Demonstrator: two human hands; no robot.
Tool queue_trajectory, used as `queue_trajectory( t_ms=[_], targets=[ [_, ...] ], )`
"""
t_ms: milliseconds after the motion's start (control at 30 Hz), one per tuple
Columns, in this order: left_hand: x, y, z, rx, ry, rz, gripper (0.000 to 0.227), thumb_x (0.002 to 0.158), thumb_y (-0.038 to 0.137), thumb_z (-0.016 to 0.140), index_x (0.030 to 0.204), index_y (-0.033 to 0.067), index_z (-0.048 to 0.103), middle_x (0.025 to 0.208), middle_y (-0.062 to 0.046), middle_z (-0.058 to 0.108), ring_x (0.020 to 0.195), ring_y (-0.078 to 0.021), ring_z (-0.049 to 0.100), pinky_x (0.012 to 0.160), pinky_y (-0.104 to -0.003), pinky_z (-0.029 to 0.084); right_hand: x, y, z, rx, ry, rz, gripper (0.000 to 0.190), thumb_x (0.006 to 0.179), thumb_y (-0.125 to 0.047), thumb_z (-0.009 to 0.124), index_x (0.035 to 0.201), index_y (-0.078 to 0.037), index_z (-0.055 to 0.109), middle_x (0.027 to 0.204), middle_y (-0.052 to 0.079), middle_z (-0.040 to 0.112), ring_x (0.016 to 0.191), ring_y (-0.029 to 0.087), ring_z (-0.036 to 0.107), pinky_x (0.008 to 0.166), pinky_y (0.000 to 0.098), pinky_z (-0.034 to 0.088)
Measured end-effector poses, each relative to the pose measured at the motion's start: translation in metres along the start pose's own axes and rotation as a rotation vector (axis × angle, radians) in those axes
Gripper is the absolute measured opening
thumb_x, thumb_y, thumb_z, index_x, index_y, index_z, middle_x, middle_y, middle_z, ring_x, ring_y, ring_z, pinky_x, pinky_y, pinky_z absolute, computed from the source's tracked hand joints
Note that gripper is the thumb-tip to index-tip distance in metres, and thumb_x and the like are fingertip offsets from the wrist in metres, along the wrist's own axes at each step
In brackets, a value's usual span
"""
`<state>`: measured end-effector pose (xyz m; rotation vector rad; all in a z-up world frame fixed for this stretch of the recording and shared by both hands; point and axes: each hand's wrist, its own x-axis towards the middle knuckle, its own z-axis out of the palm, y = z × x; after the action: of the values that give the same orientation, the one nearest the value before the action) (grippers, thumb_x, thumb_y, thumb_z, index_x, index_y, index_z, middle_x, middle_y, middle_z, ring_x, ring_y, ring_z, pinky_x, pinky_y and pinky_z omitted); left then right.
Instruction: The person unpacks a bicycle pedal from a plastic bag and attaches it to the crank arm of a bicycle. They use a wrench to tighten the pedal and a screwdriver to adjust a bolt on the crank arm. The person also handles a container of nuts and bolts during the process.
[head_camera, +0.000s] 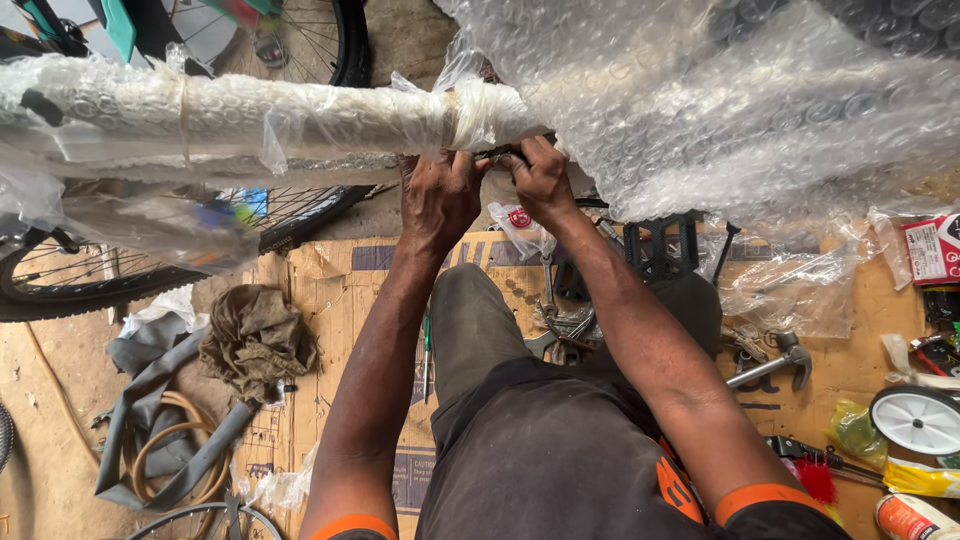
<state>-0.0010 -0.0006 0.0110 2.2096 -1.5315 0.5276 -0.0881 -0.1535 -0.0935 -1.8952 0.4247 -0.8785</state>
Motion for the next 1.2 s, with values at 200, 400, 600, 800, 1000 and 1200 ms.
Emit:
queue_trajectory(
  t_ms=[200, 400, 600, 800, 1000, 1200],
  targets=[
    [-0.004, -0.002, 0.002, 0.016, 0.018, 0.022, 0.024, 0.098, 0.028, 0.075, 0.095, 0.0066, 0.064, 0.092, -0.015, 0.067, 0.085, -0.0357, 0.065, 0.097, -0.053, 0.04, -0.011, 0.004, 0.007, 0.369, 0.049, 0.264, 0.012, 0.103, -0.012, 0.063, 0.105, -0.001, 0.068, 0.087, 0.006, 0.069, 0.072, 0.011, 0.067, 0.063, 0.0268, 0.058],
    [-0.004, -0.005, -0.002, -0.022, -0.063, 0.002, 0.02, 0.101, 0.026, 0.072, 0.099, 0.0078, 0.065, 0.095, -0.01, 0.069, 0.087, -0.0329, 0.066, 0.098, -0.051, 0.04, -0.022, -0.018, 0.007, 0.032, 0.257, 0.015, 0.012, 0.105, -0.013, 0.062, 0.108, -0.003, 0.067, 0.101, 0.01, 0.069, 0.083, 0.02, 0.07, 0.071, 0.0332, 0.06],
    [-0.006, -0.014, -0.002, -0.003, -0.125, 0.012, 0.019, 0.106, 0.029, 0.066, 0.1, 0.0105, 0.066, 0.096, -0.007, 0.069, 0.089, -0.0316, 0.066, 0.097, -0.049, 0.04, -0.032, -0.017, -0.003, -0.155, 0.201, -0.133, 0.013, 0.108, -0.013, 0.058, 0.112, -0.003, 0.064, 0.109, 0.017, 0.069, 0.094, 0.03, 0.071, 0.083, 0.0413, 0.058],
    [-0.007, -0.013, -0.008, -0.012, -0.204, -0.005, 0.013, 0.104, 0.025, 0.062, 0.101, 0.0145, 0.07, 0.099, -0.008, 0.071, 0.078, -0.0268, 0.065, 0.088, -0.044, 0.038, -0.05, 0.011, 0.003, -0.006, 0.02, 0.126, 0.026, 0.113, -0.025, 0.055, 0.127, -0.006, 0.065, 0.107, 0.013, 0.075, 0.097, 0.024, 0.074, 0.084, 0.0396, 0.06],
    [-0.008, -0.021, -0.001, -0.069, -0.414, -0.108, 0.018, 0.108, 0.023, 0.057, 0.103, 0.0126, 0.07, 0.092, -0.009, 0.069, 0.068, -0.021, 0.059, 0.072, -0.041, 0.041, -0.056, 0.047, 0.002, -0.026, -0.014, 0.037, 0.023, 0.11, -0.021, 0.058, 0.123, -0.004, 0.066, 0.105, 0.014, 0.074, 0.095, 0.025, 0.073, 0.083, 0.0394, 0.059],
    [-0.012, -0.033, 0.003, 0.002, -0.685, -0.357, 0.028, 0.1, 0.014, 0.055, 0.073, 0.0062, 0.061, 0.068, -0.009, 0.06, 0.054, -0.0203, 0.046, 0.064, -0.045, 0.046, -0.071, 0.052, -0.004, -0.012, -0.053, 0.033, 0.02, 0.106, -0.016, 0.061, 0.119, -0.003, 0.067, 0.103, 0.014, 0.073, 0.093, 0.026, 0.072, 0.082, 0.0391, 0.058]
  ],
)
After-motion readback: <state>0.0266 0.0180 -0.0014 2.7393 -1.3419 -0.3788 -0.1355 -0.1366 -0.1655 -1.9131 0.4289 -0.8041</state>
